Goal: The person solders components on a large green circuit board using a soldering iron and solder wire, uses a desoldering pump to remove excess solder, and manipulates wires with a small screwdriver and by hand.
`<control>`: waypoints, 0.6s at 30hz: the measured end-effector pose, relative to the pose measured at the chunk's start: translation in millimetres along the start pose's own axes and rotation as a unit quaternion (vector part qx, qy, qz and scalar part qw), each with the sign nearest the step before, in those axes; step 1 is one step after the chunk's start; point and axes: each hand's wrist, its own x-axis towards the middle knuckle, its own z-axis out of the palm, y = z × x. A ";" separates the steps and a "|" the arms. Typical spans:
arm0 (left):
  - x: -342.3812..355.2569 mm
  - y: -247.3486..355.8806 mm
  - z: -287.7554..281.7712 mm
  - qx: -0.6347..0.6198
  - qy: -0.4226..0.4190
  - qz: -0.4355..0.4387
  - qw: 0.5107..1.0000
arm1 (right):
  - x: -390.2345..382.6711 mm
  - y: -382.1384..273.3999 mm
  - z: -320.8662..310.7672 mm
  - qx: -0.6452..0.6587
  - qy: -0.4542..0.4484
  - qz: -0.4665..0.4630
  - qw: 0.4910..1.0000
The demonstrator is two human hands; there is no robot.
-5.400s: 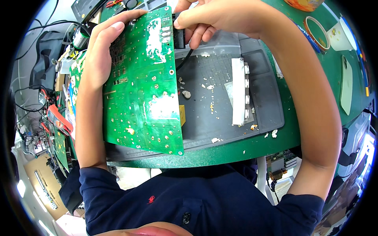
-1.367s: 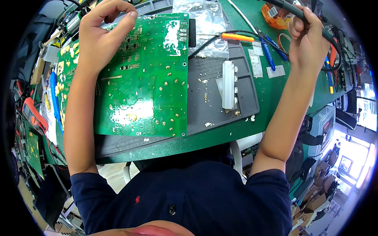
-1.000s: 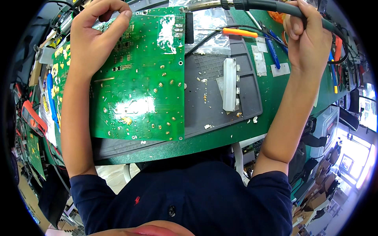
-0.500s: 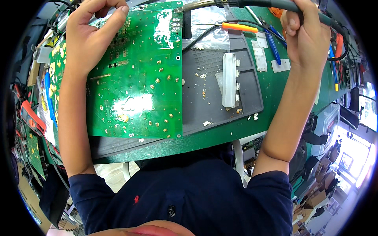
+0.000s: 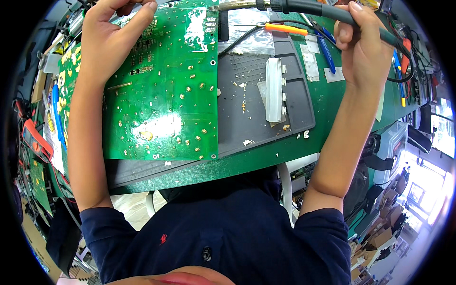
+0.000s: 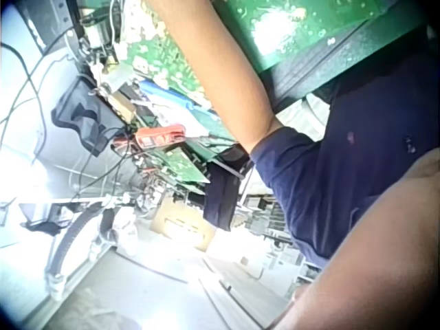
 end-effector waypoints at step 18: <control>4.2 -2.7 1.6 -0.014 0.002 0.013 1.000 | -1.7 2.3 2.6 -0.009 -0.024 -0.005 1.000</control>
